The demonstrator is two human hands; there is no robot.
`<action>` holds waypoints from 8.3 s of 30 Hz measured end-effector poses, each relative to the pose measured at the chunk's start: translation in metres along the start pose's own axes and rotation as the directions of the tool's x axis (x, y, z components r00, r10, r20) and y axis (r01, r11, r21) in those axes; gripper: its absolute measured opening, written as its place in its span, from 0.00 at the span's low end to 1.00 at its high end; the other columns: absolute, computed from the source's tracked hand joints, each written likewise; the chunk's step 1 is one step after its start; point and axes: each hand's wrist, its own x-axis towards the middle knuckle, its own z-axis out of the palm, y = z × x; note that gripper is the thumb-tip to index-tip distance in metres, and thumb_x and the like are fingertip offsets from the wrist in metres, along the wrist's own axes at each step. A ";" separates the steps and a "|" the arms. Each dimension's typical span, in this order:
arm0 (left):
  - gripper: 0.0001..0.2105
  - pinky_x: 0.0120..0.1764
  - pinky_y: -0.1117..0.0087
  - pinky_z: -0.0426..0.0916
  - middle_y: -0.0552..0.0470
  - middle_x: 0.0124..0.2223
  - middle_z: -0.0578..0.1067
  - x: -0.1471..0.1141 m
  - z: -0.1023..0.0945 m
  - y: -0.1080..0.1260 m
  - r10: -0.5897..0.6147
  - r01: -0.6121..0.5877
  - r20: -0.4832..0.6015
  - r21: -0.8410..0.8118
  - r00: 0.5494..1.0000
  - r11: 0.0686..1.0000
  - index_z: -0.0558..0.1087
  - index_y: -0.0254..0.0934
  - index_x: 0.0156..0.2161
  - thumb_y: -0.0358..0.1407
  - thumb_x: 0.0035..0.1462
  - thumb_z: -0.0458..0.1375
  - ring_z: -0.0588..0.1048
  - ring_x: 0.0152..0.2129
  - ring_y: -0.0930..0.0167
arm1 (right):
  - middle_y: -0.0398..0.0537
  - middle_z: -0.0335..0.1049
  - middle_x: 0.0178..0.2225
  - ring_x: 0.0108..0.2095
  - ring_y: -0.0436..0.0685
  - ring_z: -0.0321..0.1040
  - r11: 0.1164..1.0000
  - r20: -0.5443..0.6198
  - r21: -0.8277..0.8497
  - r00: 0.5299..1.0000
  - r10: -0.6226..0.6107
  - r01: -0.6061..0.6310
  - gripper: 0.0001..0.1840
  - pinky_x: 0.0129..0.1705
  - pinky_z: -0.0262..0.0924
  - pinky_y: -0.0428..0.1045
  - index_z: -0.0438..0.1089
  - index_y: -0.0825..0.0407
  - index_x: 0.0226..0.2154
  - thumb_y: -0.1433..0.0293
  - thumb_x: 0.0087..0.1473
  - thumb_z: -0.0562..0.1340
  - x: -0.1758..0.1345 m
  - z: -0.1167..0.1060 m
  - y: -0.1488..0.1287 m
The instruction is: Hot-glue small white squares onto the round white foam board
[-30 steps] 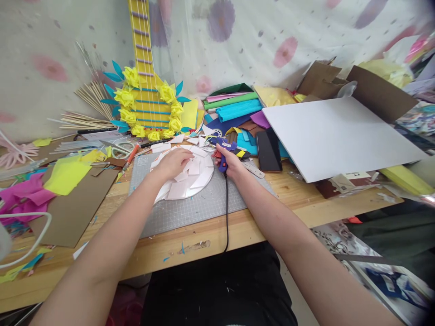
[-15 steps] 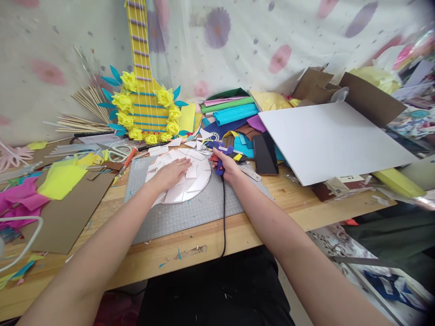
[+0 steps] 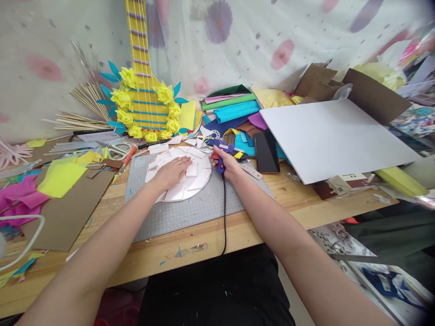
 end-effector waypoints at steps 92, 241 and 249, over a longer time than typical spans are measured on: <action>0.29 0.62 0.45 0.46 0.41 0.69 0.51 0.019 -0.016 0.028 -0.633 0.589 0.056 0.313 0.772 0.745 0.57 0.45 0.66 0.51 0.63 0.38 0.50 0.66 0.53 | 0.43 0.72 0.28 0.35 0.53 0.74 0.978 0.162 0.205 0.987 0.002 -0.035 0.14 0.41 0.71 0.49 0.66 0.50 0.27 0.61 0.47 0.70 -0.015 0.035 0.017; 0.21 0.45 0.64 0.73 0.48 0.47 0.76 -0.034 -0.053 -0.001 -0.732 0.040 -0.139 -0.974 0.667 0.221 0.67 0.43 0.56 0.38 0.56 0.57 0.77 0.38 0.72 | 0.40 0.63 0.17 0.15 0.44 0.53 0.951 0.182 -0.238 0.971 -0.156 0.197 0.24 0.15 0.50 0.42 0.67 0.52 0.21 0.50 0.37 0.70 -0.024 0.017 0.006; 0.23 0.50 0.63 0.71 0.47 0.56 0.73 -0.075 -0.032 0.005 -0.685 0.055 -0.094 -0.980 0.722 0.192 0.63 0.47 0.61 0.46 0.61 0.51 0.74 0.49 0.67 | 0.41 0.62 0.15 0.16 0.45 0.54 0.835 0.407 -0.476 0.911 -0.067 0.274 0.24 0.17 0.51 0.44 0.70 0.53 0.19 0.49 0.40 0.68 -0.043 0.038 0.019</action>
